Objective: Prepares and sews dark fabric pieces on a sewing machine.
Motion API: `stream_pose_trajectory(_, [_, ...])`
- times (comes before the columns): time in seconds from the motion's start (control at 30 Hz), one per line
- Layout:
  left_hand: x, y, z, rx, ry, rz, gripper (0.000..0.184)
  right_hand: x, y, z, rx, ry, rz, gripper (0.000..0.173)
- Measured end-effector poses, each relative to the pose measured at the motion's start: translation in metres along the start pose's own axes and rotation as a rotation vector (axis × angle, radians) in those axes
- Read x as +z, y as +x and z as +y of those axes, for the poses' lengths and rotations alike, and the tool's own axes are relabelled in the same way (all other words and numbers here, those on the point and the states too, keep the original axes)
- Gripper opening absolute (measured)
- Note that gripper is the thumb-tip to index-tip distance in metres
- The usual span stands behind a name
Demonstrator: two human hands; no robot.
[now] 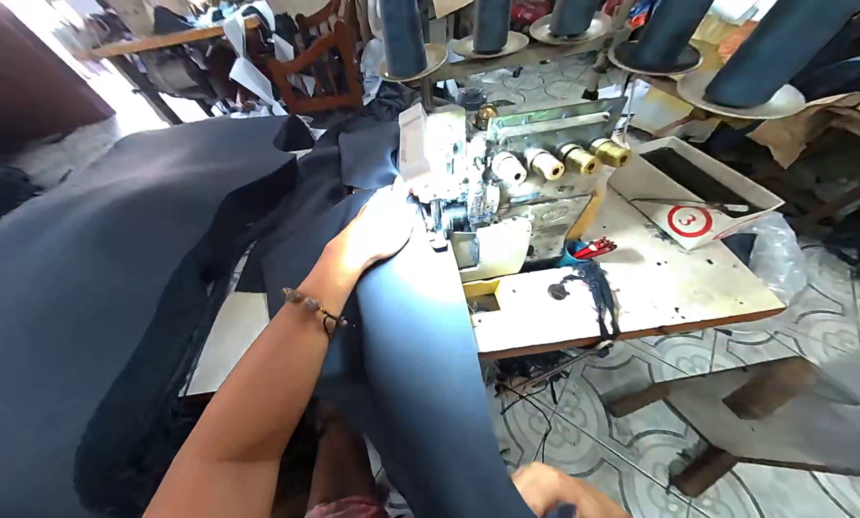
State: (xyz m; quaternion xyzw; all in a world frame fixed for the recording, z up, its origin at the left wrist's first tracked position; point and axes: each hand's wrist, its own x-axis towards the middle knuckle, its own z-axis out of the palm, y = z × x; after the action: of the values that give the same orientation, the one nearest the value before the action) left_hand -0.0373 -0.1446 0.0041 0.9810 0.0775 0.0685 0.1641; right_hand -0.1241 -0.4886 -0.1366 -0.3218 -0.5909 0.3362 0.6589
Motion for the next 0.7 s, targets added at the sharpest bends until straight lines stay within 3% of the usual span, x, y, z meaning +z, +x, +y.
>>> stream_pose_trajectory(0.13, [-0.008, 0.028, -0.008, -0.046, 0.040, 0.019, 0.049, -0.012, 0.013, 0.015, 0.008, -0.015, 0.153, 0.015])
stream_pose_trajectory(0.3, [-0.014, 0.045, -0.011, 0.000, -0.041, 0.155, 0.078, -0.020, 0.029, 0.032, 0.045, -0.113, 0.440, 0.019])
stream_pose_trajectory(0.37, [-0.025, 0.034, 0.009, -0.032, -0.029, 0.245, 0.069, -0.023, 0.038, 0.034, 0.077, -0.157, 0.523, 0.018])
stream_pose_trajectory(0.5, [-0.027, 0.028, 0.006, -0.034, 0.049, 0.364, 0.056, -0.025, 0.056, 0.034, 0.137, -0.206, 0.683, 0.018])
stream_pose_trajectory(0.57, [-0.026, -0.033, 0.016, -0.079, -0.027, 0.322, 0.055, -0.025, 0.064, 0.031, 0.173, -0.177, 0.746, 0.018])
stream_pose_trajectory(0.7, [0.054, -0.190, -0.007, -0.207, -0.154, 0.453, 0.078, -0.035, 0.071, 0.031, 0.223, -0.115, 0.725, 0.015])
